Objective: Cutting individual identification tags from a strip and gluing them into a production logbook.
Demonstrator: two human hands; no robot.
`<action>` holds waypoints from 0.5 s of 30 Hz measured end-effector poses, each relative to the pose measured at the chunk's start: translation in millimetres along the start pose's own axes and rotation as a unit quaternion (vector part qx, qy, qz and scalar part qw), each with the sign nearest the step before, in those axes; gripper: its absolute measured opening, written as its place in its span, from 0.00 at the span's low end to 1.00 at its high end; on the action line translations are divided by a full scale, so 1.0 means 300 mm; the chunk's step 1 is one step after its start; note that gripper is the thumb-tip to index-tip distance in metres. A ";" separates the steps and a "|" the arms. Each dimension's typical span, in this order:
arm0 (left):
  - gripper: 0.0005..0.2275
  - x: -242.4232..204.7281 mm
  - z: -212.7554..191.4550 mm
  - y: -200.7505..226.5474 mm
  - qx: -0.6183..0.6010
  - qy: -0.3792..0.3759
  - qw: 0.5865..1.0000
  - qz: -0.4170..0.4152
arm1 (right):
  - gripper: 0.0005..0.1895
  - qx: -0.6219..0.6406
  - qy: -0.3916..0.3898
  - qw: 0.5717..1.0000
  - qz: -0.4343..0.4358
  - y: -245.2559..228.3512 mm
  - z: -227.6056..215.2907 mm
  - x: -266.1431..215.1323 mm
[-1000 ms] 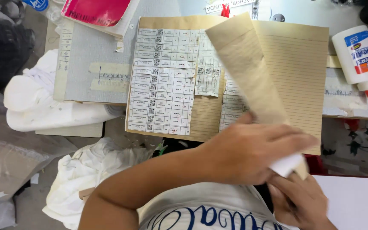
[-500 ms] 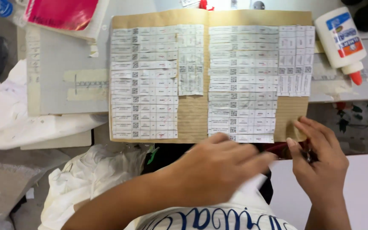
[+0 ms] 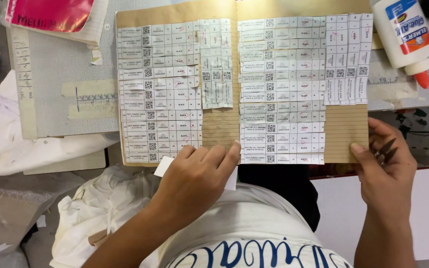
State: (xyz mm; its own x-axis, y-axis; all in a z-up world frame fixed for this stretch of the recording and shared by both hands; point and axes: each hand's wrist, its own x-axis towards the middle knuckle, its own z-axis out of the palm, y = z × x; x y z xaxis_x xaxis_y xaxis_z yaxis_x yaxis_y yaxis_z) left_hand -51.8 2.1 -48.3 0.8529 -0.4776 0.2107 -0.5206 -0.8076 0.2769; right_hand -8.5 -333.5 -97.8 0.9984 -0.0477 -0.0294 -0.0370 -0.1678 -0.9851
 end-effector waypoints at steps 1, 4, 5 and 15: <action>0.18 0.001 0.002 0.000 0.001 0.000 1.000 -0.002 | 0.21 0.001 -0.002 1.000 0.000 0.008 0.001 0.001; 0.16 0.001 0.012 0.002 0.040 0.000 0.999 0.016 | 0.22 0.032 0.016 0.999 0.011 0.035 -0.003 0.002; 0.17 -0.006 0.021 0.009 0.053 -0.002 0.998 0.015 | 0.22 0.031 0.013 0.999 0.011 0.050 -0.009 -0.001; 0.29 -0.001 -0.043 0.067 -0.055 0.007 0.995 -0.079 | 0.16 0.109 0.020 0.993 -0.030 0.092 -0.084 0.006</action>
State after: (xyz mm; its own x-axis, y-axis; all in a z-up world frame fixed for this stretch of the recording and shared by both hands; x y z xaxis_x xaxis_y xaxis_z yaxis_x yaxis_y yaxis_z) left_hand -63.0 -9.6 -30.7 0.9246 -0.3414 0.1690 -0.3810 -0.8298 0.4078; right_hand -8.7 -362.9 -120.7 0.9960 -0.0837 0.0322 0.0360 0.0451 -0.9983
